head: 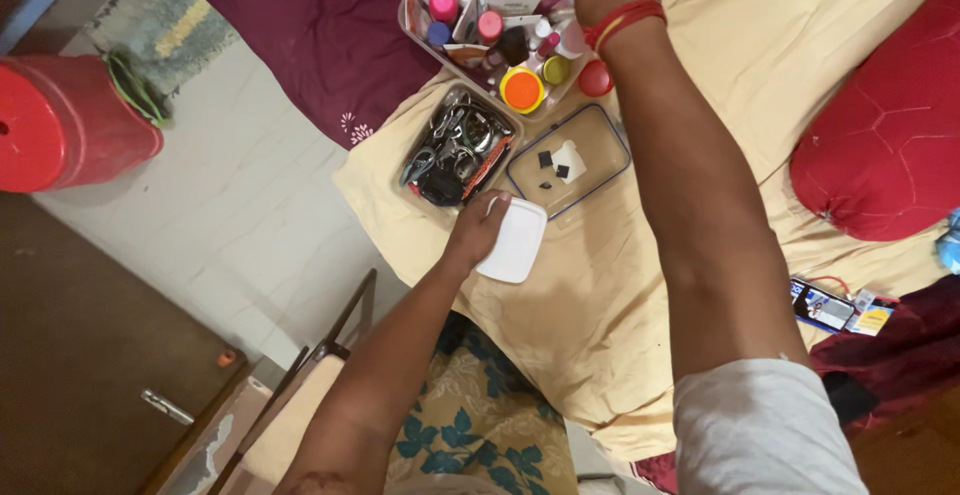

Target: The person organizes various items on a bed and a shelf. They handle a white container, a blue cloth, a black pouch, and a clear organizer filled with small bottles, moving them between the bed and a wooden shelf.

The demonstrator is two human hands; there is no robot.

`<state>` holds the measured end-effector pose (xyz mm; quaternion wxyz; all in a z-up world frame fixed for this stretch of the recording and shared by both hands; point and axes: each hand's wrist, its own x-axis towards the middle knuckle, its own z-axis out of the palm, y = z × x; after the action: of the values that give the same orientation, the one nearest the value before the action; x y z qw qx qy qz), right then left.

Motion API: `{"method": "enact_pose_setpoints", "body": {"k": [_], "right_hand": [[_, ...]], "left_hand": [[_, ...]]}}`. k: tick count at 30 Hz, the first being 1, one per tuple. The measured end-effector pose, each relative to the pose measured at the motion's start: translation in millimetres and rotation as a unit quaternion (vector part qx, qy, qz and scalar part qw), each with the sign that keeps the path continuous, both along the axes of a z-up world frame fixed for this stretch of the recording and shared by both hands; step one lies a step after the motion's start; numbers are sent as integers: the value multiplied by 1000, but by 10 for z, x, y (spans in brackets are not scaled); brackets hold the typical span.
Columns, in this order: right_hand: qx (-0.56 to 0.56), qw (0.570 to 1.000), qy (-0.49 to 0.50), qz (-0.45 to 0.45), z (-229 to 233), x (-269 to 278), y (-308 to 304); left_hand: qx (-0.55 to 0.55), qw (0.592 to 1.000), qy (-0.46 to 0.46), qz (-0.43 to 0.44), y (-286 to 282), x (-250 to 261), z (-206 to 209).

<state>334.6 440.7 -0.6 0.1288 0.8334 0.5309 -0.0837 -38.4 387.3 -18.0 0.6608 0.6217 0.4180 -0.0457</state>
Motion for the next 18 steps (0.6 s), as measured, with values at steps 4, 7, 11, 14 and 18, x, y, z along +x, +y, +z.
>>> {"method": "enact_pose_setpoints", "body": {"k": [4, 7, 11, 14, 18], "right_hand": [[4, 1000, -21, 1, -171, -110, 242], [-23, 997, 25, -65, -96, -271, 370], [127, 991, 10, -49, -244, -392, 266], [179, 982, -48, -32, -466, -394, 91], [251, 967, -41, 15, -463, -477, -20]], "left_hand": [[-8, 1000, -4, -1, -7, -7, -7], [-22, 1000, -1, 6, 43, 19, 4], [-29, 1000, 9, 1, 106, 13, 59], [-51, 998, 21, 22, 89, 28, 81], [-44, 999, 9, 21, 74, 50, 49]]}}
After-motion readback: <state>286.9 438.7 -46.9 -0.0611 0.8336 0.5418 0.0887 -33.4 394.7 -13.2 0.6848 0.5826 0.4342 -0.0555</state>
